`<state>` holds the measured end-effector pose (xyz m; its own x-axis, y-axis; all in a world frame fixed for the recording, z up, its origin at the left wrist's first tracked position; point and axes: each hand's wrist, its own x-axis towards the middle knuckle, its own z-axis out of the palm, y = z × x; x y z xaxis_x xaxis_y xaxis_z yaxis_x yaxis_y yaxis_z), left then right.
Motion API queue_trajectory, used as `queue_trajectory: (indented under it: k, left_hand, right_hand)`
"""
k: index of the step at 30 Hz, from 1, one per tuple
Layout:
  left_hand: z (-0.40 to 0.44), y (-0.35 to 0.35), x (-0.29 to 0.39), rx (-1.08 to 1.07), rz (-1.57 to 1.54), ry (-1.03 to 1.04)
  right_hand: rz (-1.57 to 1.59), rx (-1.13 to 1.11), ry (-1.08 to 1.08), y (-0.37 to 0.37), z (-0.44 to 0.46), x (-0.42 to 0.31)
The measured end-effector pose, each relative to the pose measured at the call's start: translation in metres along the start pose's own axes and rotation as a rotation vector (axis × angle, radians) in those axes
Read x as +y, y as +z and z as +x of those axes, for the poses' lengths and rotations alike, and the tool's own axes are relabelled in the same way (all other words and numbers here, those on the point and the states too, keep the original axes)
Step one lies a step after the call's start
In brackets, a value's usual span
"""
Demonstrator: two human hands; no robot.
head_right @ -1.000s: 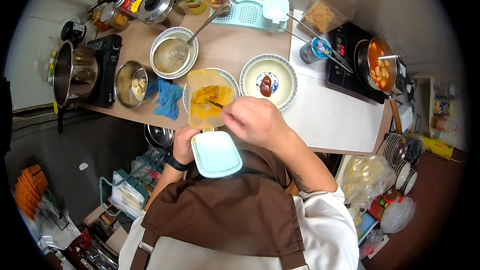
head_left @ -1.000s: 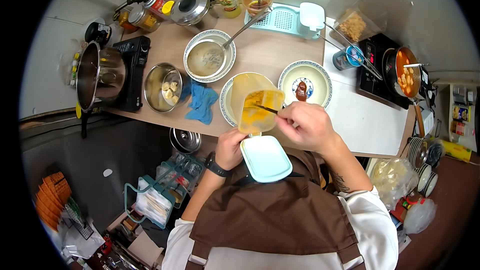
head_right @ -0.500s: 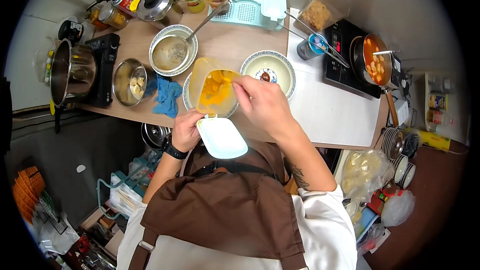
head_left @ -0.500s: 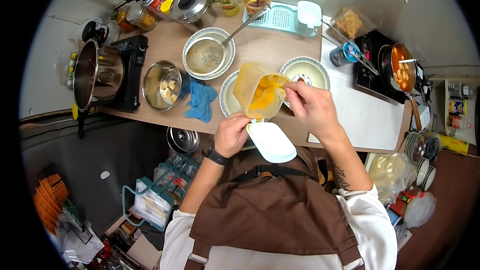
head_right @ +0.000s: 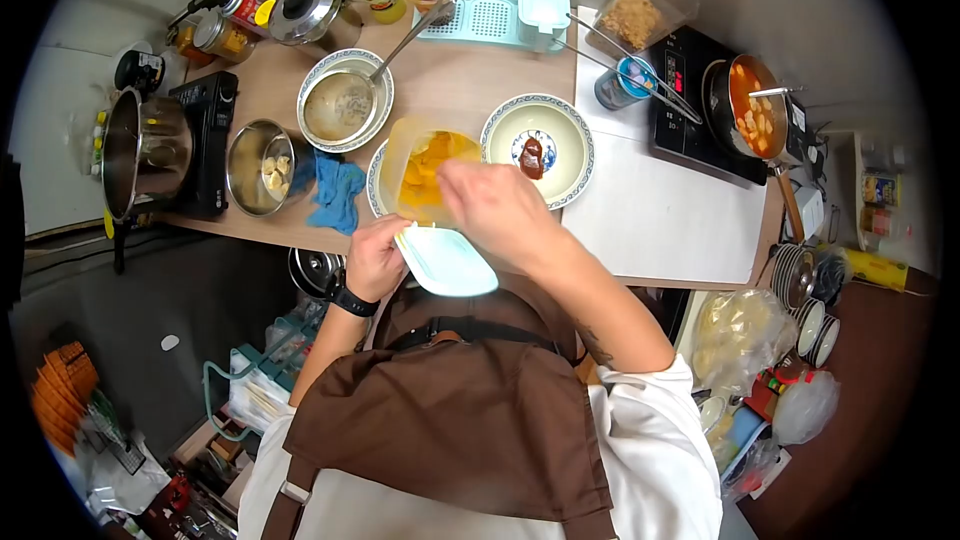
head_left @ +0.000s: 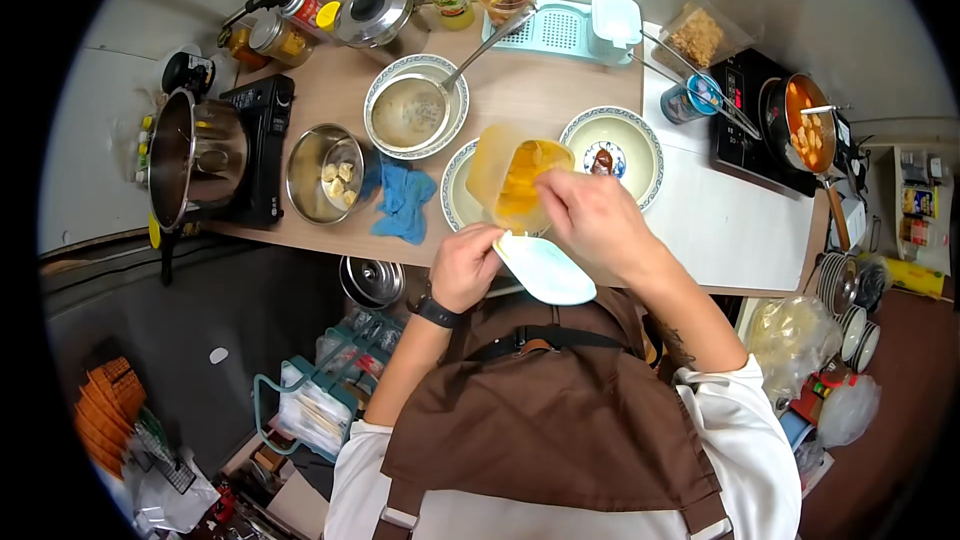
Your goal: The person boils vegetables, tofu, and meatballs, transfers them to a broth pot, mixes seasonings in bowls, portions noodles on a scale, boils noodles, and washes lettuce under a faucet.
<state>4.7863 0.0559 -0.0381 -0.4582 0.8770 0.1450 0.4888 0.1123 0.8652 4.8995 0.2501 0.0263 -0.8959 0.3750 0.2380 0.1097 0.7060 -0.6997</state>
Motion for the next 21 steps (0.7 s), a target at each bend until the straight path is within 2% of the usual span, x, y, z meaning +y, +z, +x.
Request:
queue_trajectory:
  k: [2, 5, 9, 12, 15, 18, 21]
  left_hand:
    - [-0.003, -0.004, 0.0, 0.017, 0.008, -0.036]
    - [-0.003, -0.008, 0.004, -0.018, -0.009, -0.025]
    - [-0.005, -0.009, 0.001, -0.02, 0.011, -0.058]
    - [-0.011, -0.01, 0.0, -0.032, 0.024, -0.07]
    - [-0.009, -0.012, 0.0, -0.04, 0.041, -0.072]
    - [-0.012, -0.012, 0.0, -0.047, 0.063, -0.076]
    - [-0.015, -0.011, 0.0, -0.048, 0.097, -0.077]
  right_hand:
    - [-0.058, -0.008, 0.058, -0.004, 0.0, 0.009]
    - [-0.023, 0.067, 0.031, -0.013, 0.001, 0.006]
    - [-0.15, -0.071, -0.144, -0.002, -0.007, 0.02]
    - [-0.235, -0.076, -0.203, -0.012, -0.009, 0.013]
    - [-0.163, -0.2, -0.256, 0.001, -0.016, 0.023]
    - [-0.163, -0.09, -0.243, 0.007, -0.022, 0.025]
    - [0.009, -0.064, -0.193, 0.031, -0.028, 0.036]
